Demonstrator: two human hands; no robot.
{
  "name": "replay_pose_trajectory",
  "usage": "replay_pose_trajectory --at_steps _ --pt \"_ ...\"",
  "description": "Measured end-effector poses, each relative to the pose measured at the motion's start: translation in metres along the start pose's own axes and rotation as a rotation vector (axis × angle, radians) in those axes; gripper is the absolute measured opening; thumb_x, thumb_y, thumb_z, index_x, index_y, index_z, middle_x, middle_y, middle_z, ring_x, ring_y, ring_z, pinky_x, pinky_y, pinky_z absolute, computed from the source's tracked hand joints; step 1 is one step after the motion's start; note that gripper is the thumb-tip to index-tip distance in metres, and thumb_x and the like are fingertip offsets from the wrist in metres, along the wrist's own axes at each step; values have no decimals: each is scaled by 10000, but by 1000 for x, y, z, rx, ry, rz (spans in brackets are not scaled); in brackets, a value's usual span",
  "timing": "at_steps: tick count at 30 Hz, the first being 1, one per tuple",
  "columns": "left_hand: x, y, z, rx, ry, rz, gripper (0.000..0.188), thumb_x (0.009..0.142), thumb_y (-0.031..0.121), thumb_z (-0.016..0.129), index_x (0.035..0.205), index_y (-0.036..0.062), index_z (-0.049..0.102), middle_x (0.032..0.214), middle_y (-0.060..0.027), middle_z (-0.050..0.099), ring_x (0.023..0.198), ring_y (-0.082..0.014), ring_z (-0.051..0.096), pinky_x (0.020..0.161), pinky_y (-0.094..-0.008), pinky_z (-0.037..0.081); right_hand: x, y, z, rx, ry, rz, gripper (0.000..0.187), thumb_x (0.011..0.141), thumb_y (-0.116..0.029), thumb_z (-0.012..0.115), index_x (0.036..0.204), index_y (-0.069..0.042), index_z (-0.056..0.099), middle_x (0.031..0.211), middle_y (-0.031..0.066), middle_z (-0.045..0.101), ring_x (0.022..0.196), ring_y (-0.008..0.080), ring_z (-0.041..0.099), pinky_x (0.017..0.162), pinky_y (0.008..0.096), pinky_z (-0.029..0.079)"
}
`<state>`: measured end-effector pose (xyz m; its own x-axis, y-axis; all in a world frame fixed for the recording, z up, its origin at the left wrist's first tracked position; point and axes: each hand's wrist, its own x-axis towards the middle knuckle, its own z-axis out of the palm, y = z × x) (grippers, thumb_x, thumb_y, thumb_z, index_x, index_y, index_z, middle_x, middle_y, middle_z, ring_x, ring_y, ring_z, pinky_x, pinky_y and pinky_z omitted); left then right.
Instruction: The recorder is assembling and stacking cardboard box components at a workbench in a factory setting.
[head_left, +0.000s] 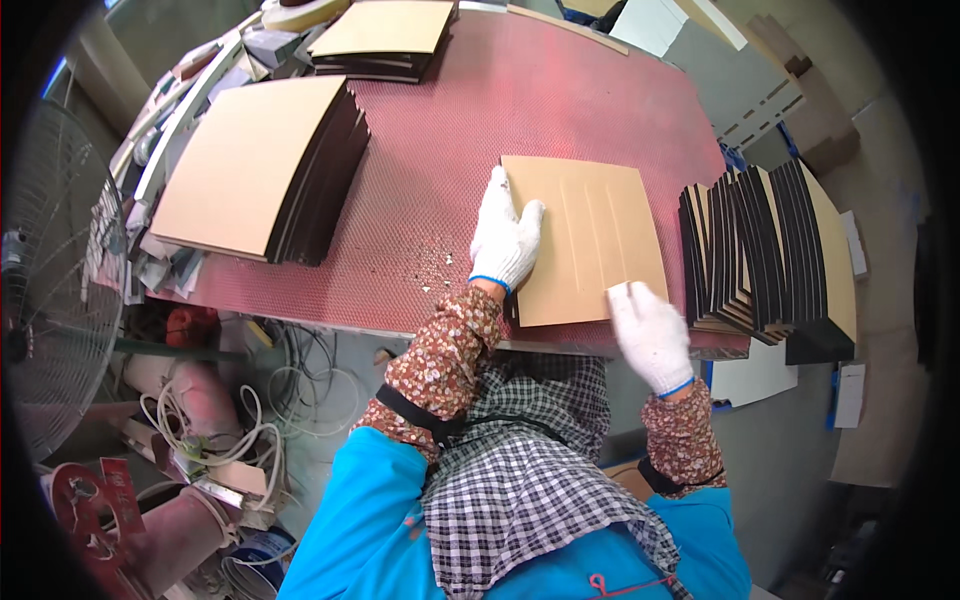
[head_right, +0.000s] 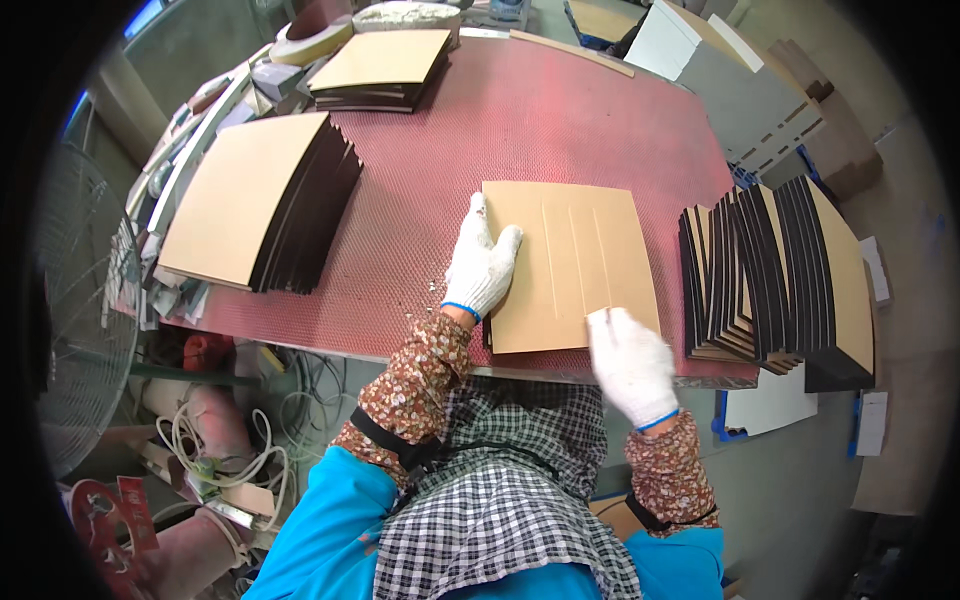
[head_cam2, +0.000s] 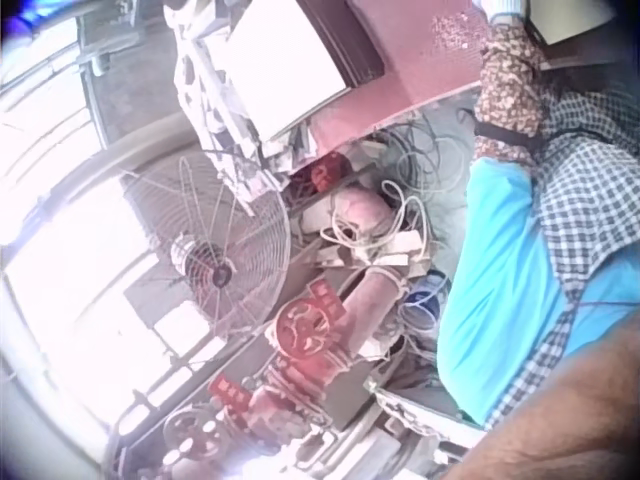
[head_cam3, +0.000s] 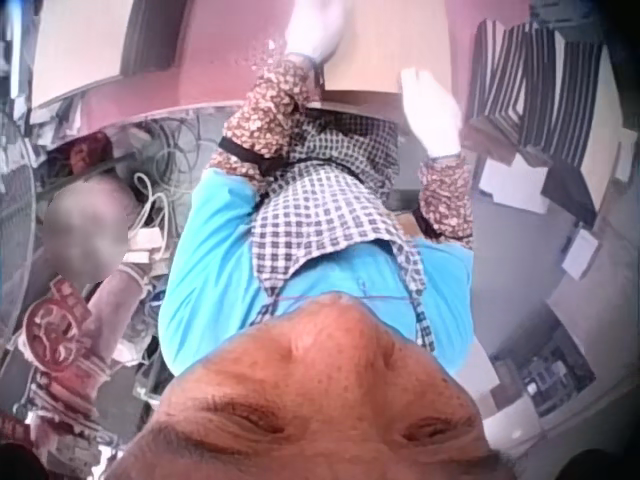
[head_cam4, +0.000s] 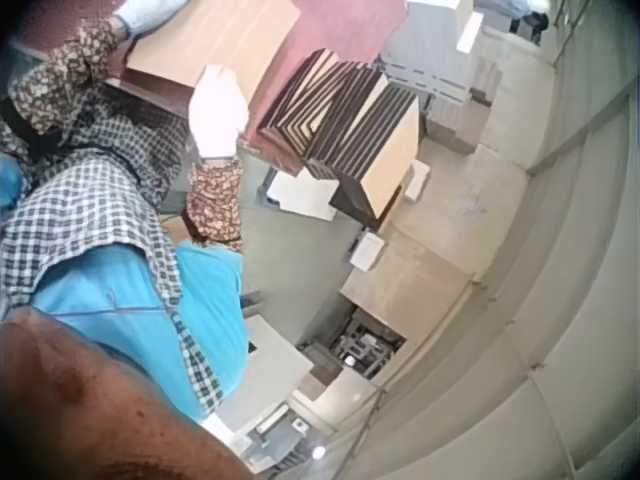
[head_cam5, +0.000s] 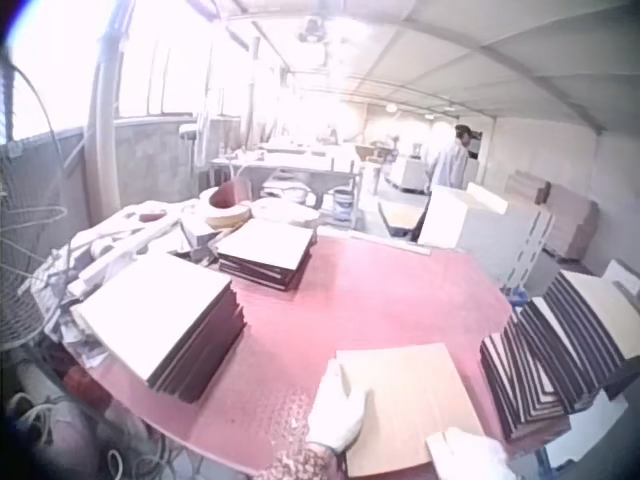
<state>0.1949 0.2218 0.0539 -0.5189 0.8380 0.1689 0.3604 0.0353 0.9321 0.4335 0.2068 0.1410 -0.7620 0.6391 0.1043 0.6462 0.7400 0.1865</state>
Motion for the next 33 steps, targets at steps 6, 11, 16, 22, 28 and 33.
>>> replay_pose_trajectory --at_steps 6,11,16,22,28,33 --pt "-39 2 -16 166 -39 -25 632 987 254 633 1474 -104 448 1415 -317 535 1309 -420 532 1137 -456 406 -12 43 32 315 179 574 346 1034 -342 539 961 -29 668 1056 168 659 1001 385 628 864 504 519" --pt "-77 12 -35 89 -32 -26 423 1010 181 602 1357 -58 570 1179 -264 682 1068 -366 670 972 -397 513 -17 35 27 472 146 617 351 1026 -330 548 957 -13 682 970 216 656 930 422 644 845 520 519" --pt "-88 1 -62 -129 54 -153 458 1046 158 551 1427 -94 520 1345 -244 657 1246 -291 640 1082 -357 471 -35 -8 18 695 154 588 328 1025 -291 541 998 8 675 997 253 659 916 455 642 828 537 513" --pt "-79 38 -109 -276 122 -118 452 1043 120 579 1410 -139 525 1306 -194 689 1189 -191 639 1027 -300 489 -30 -34 10 1206 218 593 272 1042 -190 521 1012 45 654 907 187 660 794 298 659 739 418 523" --pt "-66 69 -214 163 345 3 356 1027 134 606 1277 -116 646 1112 -167 754 1010 -152 681 916 -304 537 21 -83 -31 1440 296 344 268 1060 -183 505 1093 31 663 855 115 674 732 186 647 686 342 529" --pt "-68 60 -302 226 573 -5 283 1038 185 606 926 -63 686 774 -38 683 714 -82 572 645 -308 472 70 -135 -64 1563 276 89 264 1075 -223 558 1026 18 654 841 145 643 701 234 642 679 380 529"
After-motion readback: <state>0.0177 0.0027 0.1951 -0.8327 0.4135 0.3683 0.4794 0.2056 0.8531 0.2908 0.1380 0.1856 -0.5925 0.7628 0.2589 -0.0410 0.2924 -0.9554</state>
